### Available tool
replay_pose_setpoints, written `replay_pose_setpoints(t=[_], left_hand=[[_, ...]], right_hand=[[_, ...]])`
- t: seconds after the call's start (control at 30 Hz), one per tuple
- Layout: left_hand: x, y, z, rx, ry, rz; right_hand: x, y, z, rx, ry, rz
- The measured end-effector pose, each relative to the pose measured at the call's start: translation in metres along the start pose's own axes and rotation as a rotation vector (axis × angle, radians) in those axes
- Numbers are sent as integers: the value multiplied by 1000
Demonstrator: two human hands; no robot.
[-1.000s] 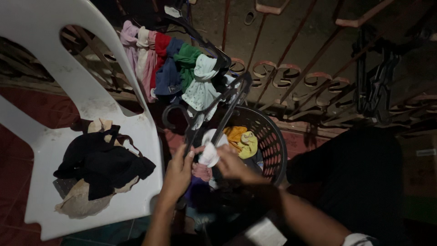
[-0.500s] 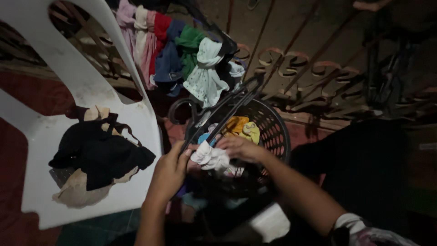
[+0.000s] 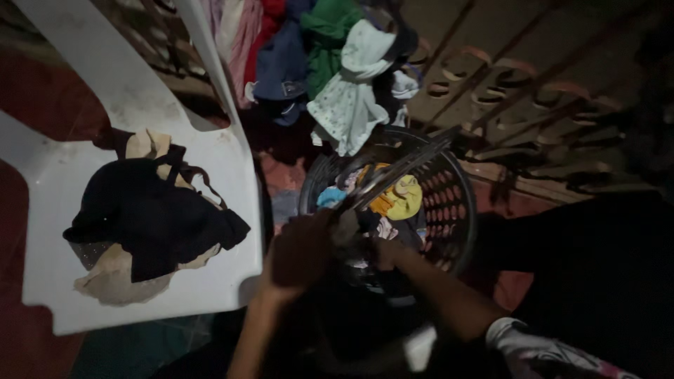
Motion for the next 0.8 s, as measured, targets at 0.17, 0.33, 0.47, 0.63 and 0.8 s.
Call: replay_pose_setpoints(t=[0.17, 0.33, 0.47, 0.63, 0.8], left_hand=[[18, -12, -12, 62, 173, 149], [23, -18, -10, 136, 103, 178], [20, -21, 0, 137, 221, 172], [8, -19, 10, 36, 353, 107], [11, -16, -3, 84, 234, 114]], right_hand=[[12, -4, -14, 132, 536, 4], [-9, 8, 6, 35, 599, -123], [-21, 22, 24, 10, 560, -60], [-2, 74, 123, -434, -8, 113], [-40, 134, 173, -529, -680, -22]])
Point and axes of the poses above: each hand's wrist, its own y-axis away from the middle knuckle, its own z-axis out of the back of the hand, x = y × z, the point moved 10 cm from there along -y, towards the middle knuckle, and after that the axes turned 6 degrees about y, right-handed, at the moved point
